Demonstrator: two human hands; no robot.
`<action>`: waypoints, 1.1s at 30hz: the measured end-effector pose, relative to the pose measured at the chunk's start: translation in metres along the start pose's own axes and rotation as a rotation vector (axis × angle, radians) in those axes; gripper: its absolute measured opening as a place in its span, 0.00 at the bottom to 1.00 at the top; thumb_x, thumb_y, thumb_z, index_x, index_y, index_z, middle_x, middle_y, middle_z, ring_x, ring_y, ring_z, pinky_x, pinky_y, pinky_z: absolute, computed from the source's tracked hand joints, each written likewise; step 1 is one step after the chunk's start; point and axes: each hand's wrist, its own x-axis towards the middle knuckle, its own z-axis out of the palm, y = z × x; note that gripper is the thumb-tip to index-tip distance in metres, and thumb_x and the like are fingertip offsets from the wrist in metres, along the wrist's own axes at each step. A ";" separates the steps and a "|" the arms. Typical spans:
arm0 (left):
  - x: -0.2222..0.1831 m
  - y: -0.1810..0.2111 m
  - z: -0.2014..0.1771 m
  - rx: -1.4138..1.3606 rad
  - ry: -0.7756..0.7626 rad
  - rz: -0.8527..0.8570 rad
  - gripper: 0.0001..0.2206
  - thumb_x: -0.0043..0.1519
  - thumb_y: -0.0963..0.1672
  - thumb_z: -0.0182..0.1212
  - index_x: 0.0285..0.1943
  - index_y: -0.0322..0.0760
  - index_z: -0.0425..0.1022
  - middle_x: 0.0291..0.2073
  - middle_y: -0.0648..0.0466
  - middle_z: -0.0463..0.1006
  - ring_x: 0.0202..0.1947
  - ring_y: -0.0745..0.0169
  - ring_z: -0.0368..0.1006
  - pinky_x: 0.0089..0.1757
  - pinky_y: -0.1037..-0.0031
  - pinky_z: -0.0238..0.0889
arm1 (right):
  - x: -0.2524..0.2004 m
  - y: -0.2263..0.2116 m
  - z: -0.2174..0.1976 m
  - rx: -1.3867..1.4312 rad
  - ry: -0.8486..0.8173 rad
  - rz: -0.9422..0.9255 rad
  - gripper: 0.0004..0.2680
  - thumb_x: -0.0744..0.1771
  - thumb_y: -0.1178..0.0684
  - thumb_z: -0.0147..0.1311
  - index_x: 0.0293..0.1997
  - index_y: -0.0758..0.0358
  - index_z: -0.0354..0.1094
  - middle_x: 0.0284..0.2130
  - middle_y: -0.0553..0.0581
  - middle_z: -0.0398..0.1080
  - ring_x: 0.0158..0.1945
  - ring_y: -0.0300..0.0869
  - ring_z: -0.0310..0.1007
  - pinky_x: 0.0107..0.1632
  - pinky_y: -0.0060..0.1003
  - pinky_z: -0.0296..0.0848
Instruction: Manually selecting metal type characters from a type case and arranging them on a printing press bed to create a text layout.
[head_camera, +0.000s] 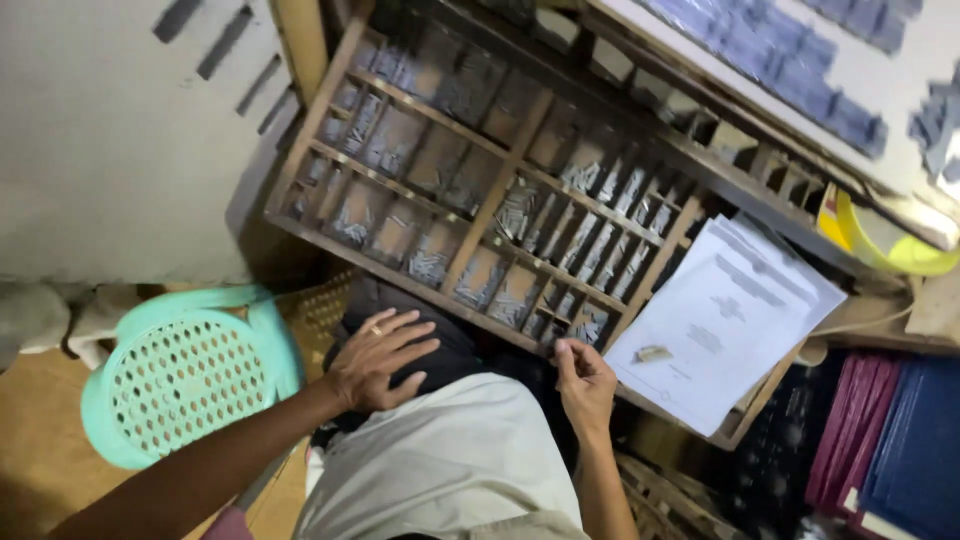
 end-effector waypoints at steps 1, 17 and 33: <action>0.001 0.000 -0.002 -0.024 -0.008 0.003 0.23 0.62 0.55 0.52 0.67 0.56 0.75 0.63 0.56 0.76 0.67 0.46 0.67 0.65 0.50 0.51 | 0.004 -0.009 0.004 -0.015 -0.029 -0.012 0.04 0.68 0.57 0.58 0.38 0.63 0.79 0.18 0.58 0.76 0.19 0.39 0.70 0.27 0.36 0.70; -0.005 -0.012 -0.001 -0.177 0.192 -0.050 0.19 0.64 0.53 0.52 0.59 0.52 0.80 0.56 0.58 0.81 0.64 0.51 0.72 0.67 0.45 0.46 | 0.090 -0.106 0.072 -0.451 -0.418 -0.421 0.04 0.68 0.54 0.59 0.44 0.59 0.79 0.29 0.62 0.75 0.35 0.56 0.77 0.39 0.47 0.73; -0.006 -0.018 0.011 -0.147 0.211 -0.136 0.16 0.63 0.53 0.54 0.55 0.56 0.82 0.52 0.63 0.82 0.63 0.57 0.73 0.68 0.49 0.47 | 0.048 -0.076 0.102 -0.873 -0.452 -0.373 0.07 0.66 0.45 0.59 0.43 0.51 0.77 0.28 0.53 0.72 0.32 0.54 0.78 0.34 0.49 0.78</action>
